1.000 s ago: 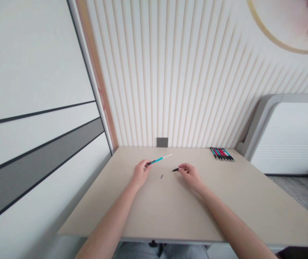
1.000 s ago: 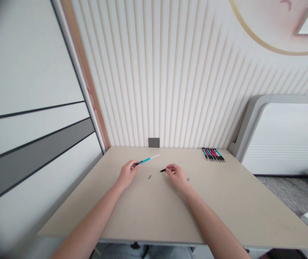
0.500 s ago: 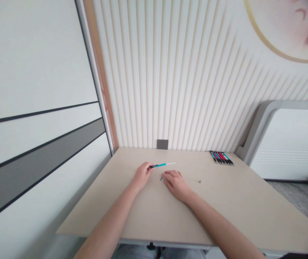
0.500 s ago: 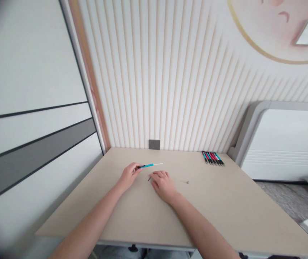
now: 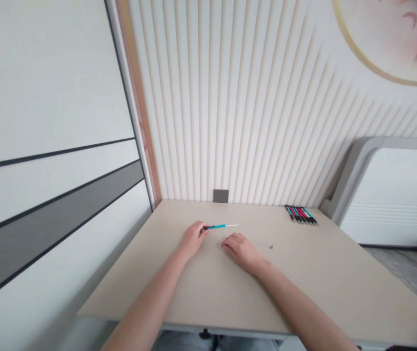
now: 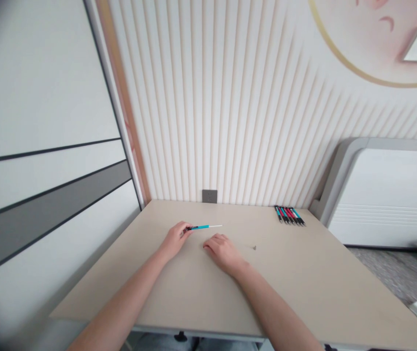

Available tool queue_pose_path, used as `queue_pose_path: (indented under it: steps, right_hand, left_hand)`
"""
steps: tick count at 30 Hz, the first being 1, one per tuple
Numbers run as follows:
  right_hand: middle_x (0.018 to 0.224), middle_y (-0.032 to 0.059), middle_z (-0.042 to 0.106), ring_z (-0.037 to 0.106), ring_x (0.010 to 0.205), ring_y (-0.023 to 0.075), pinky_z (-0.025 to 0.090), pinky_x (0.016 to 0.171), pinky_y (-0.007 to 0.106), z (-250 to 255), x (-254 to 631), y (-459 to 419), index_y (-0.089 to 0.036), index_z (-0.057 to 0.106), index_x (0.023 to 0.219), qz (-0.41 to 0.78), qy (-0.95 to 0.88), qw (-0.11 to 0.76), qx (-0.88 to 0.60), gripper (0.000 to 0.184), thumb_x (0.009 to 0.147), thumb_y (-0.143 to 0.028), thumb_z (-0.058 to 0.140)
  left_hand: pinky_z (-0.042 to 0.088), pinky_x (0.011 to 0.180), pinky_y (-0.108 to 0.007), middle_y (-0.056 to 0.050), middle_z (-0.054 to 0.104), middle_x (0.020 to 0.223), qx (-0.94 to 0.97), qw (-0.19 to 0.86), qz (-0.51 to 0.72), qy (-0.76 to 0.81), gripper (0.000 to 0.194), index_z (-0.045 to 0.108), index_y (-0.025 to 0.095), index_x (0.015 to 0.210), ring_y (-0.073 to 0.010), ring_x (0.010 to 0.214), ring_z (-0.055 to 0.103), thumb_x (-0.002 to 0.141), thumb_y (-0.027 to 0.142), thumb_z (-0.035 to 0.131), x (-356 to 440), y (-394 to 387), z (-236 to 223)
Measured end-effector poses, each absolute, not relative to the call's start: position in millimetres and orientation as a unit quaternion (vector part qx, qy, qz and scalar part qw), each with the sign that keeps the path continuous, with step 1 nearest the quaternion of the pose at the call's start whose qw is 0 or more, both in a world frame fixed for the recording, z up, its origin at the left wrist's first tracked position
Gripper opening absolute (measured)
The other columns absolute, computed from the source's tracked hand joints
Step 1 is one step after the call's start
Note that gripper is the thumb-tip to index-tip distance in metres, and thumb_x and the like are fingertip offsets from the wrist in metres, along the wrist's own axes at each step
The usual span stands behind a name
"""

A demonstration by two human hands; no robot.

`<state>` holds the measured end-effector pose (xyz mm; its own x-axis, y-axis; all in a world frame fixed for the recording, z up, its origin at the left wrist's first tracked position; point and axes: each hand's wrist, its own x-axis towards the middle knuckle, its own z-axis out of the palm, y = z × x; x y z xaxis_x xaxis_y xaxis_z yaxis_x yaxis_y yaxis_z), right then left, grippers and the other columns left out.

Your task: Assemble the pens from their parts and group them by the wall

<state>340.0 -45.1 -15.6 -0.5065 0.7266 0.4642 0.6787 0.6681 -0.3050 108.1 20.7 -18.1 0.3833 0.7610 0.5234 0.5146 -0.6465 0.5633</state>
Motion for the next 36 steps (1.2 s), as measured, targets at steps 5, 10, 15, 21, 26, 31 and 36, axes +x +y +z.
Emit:
queue_pose_path:
  steps: [5,10,15,21,26,31,36]
  right_hand:
    - [0.094,0.0085,0.069,0.063,0.088,0.0224,0.05,0.081,0.035,-13,374,-43,-0.022,0.068,0.099,0.104,-0.734,0.457,-0.491,0.028,0.099,-0.036,0.044]
    - [0.099,0.0113,0.07,0.064,0.085,0.0238,0.051,0.075,0.037,-15,390,-35,-0.02,0.069,0.095,0.118,-0.676,0.488,-0.539,0.036,0.097,-0.039,0.04]
    - [0.095,0.0095,0.074,0.064,0.08,0.0238,0.05,0.072,0.036,-18,388,-34,-0.02,0.069,0.103,0.142,-0.652,0.49,-0.561,0.034,0.091,-0.044,0.048]
    - [0.094,0.0083,0.075,0.066,0.08,0.0233,0.049,0.073,0.035,-17,384,-35,-0.02,0.07,0.102,0.165,-0.643,0.492,-0.563,0.034,0.089,-0.046,0.05]
    - [0.093,0.0082,0.075,0.066,0.083,0.0234,0.049,0.076,0.036,-17,383,-35,-0.021,0.07,0.099,0.175,-0.642,0.494,-0.559,0.033,0.088,-0.045,0.052]
    - [0.095,0.0091,0.075,0.067,0.085,0.0244,0.049,0.077,0.037,-18,386,-34,-0.021,0.07,0.1,0.174,-0.631,0.501,-0.566,0.033,0.088,-0.045,0.051]
    - [0.095,0.0086,0.076,0.067,0.086,0.0244,0.049,0.077,0.038,-18,386,-33,-0.021,0.07,0.101,0.18,-0.632,0.5,-0.564,0.033,0.088,-0.046,0.052]
  left_hand:
    - [0.047,0.074,-0.03,-0.003,0.064,0.086,0.82,0.159,0.387,0.39,0.01,0.064,0.019,0.092,-0.0181,0.078,0.059,0.091,0.024,0.055,109,19,-14]
    - [0.047,0.074,-0.03,-0.003,0.064,0.084,0.825,0.163,0.378,0.387,0.011,0.065,0.02,0.092,-0.0189,0.078,0.06,0.091,0.025,0.055,109,18,-14]
    - [0.047,0.073,-0.03,-0.003,0.064,0.084,0.826,0.165,0.376,0.386,0.012,0.065,0.019,0.092,-0.0189,0.077,0.06,0.091,0.026,0.055,109,19,-16]
    - [0.047,0.074,-0.03,-0.003,0.065,0.085,0.828,0.168,0.376,0.381,0.012,0.065,0.019,0.092,-0.0188,0.078,0.06,0.091,0.026,0.056,108,20,-16]
    - [0.047,0.073,-0.03,-0.003,0.064,0.084,0.828,0.169,0.376,0.379,0.013,0.065,0.019,0.092,-0.0186,0.077,0.06,0.092,0.027,0.056,108,20,-16]
    - [0.047,0.073,-0.03,-0.003,0.064,0.084,0.827,0.168,0.376,0.384,0.013,0.065,0.019,0.092,-0.0188,0.078,0.06,0.092,0.027,0.055,108,20,-16]
    - [0.047,0.073,-0.03,-0.003,0.065,0.085,0.826,0.169,0.377,0.384,0.012,0.065,0.019,0.092,-0.0187,0.077,0.06,0.092,0.027,0.056,108,19,-16]
